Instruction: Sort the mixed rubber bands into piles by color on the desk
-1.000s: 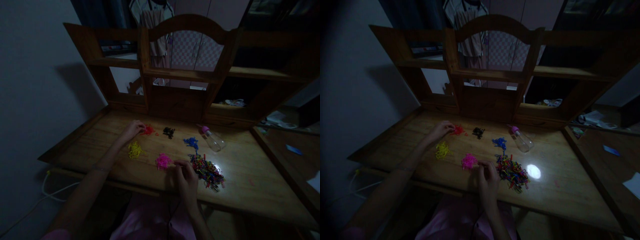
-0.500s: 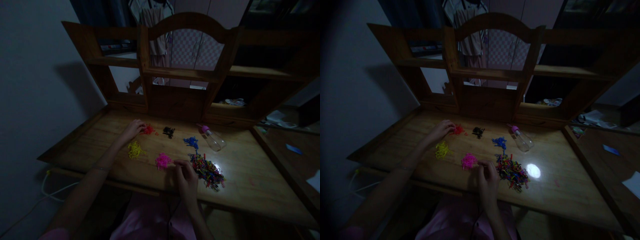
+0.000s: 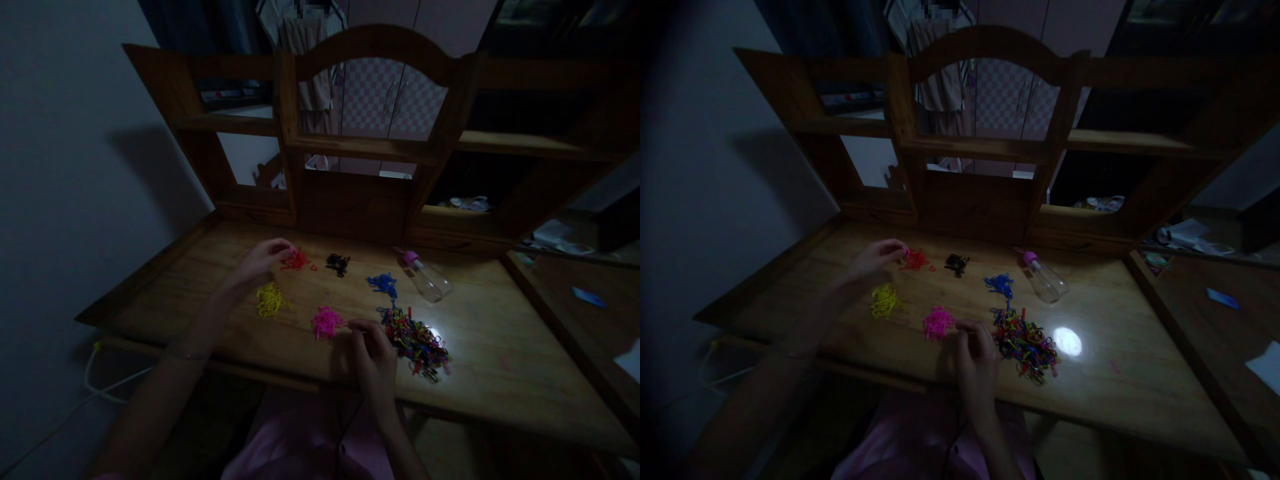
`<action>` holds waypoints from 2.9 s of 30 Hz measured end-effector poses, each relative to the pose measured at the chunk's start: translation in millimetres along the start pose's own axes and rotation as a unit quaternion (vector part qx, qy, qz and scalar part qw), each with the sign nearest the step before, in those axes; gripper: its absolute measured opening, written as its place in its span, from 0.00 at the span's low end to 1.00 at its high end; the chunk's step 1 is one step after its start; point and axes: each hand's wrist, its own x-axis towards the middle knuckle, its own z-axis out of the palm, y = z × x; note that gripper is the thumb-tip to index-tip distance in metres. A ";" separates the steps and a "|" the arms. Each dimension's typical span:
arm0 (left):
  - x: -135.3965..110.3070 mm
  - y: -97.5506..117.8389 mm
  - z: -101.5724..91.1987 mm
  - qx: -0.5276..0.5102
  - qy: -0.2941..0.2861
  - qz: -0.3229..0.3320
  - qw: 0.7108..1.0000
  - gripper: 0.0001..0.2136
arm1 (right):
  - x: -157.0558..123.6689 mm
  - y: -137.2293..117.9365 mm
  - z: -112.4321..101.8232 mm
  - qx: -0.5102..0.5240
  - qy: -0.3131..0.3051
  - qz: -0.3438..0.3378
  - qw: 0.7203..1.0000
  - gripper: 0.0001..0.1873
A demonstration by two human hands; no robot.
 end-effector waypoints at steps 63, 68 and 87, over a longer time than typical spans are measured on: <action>-105.3 6.2 124.7 0.243 0.087 0.004 0.966 0.02 | -6.8 -4.2 13.6 -0.145 -0.073 -0.165 0.973 0.12; -104.8 6.4 113.3 0.149 0.090 -0.040 0.984 0.05 | -7.2 -6.4 11.9 -0.141 -0.072 -0.152 0.976 0.11; -107.1 6.2 99.7 0.322 -0.050 0.100 0.940 0.08 | -9.0 -4.4 10.8 -0.141 -0.057 -0.134 0.979 0.09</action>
